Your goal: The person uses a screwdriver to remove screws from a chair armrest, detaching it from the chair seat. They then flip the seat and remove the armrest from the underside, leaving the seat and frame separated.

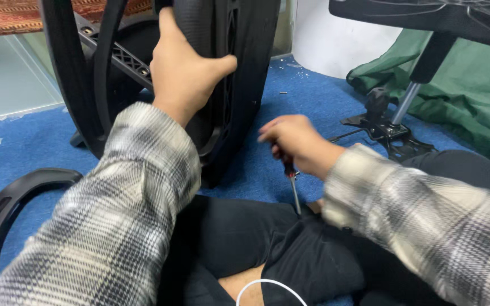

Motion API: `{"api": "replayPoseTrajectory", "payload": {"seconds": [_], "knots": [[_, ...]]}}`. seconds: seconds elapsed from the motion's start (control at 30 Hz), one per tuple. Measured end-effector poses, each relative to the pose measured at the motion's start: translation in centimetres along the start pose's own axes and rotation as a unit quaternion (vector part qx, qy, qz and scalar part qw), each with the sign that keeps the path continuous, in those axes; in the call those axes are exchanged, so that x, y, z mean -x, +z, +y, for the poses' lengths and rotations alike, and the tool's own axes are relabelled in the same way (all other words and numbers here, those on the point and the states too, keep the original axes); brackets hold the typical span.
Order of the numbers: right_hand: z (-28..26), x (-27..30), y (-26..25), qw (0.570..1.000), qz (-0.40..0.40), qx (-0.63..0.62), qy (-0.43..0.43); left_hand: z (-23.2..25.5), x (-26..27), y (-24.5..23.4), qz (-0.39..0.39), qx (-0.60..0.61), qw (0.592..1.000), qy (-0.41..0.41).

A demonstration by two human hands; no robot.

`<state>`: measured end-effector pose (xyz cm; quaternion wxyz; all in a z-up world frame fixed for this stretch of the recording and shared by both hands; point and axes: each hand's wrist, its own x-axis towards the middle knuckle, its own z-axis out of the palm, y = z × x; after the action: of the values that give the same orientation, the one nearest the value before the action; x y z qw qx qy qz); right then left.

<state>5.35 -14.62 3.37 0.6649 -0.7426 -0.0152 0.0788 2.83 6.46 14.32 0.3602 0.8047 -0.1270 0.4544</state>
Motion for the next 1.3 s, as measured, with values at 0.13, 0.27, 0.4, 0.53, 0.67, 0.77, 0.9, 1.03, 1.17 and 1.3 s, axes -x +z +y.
{"api": "replayPoseTrajectory", "payload": {"seconds": [0.13, 0.27, 0.4, 0.53, 0.67, 0.77, 0.9, 1.03, 1.17, 1.3], "knots": [[-1.5, -1.0, -6.4, 0.867, 0.152, -0.474, 0.036, 1.4, 2.6, -0.5, 0.043, 0.069, 0.997, -0.003], [-3.0, 0.7, -8.3, 0.762, 0.055, -0.644, 0.03, 2.4, 3.5, -0.9, 0.038, 0.056, 0.993, -0.093], [-4.4, 3.8, -7.8, 0.743, -0.068, -0.666, 0.003, 2.1, 2.7, -1.6, 0.001, 0.093, 0.994, -0.06], [-6.4, 7.8, -5.3, 0.762, -0.063, -0.645, 0.01, 1.5, 1.8, -2.8, -0.022, 0.1, 0.992, -0.071], [-7.7, 10.2, -3.3, 0.826, -0.191, -0.529, -0.039, 0.6, 1.0, -3.3, -0.022, 0.124, 0.989, -0.081], [-9.5, 10.6, -2.4, 0.859, -0.253, -0.44, -0.075, -0.3, 1.1, -3.9, -0.017, 0.125, 0.989, -0.082], [-11.8, 10.2, -2.0, 0.924, -0.229, -0.278, -0.126, -0.6, 1.7, -4.3, -0.023, 0.15, 0.981, -0.117], [-13.2, 10.5, -1.3, 0.97, -0.113, -0.192, -0.099, 0.3, 1.4, -4.8, -0.025, 0.158, 0.979, -0.126], [-13.6, 11.1, -1.4, 0.985, -0.124, -0.103, -0.055, 0.6, 1.5, -5.2, -0.048, 0.17, 0.969, -0.171], [-14.0, 11.3, -2.1, 0.971, -0.204, -0.122, -0.032, 0.7, 1.7, -5.3, -0.046, 0.168, 0.967, -0.187]]}}
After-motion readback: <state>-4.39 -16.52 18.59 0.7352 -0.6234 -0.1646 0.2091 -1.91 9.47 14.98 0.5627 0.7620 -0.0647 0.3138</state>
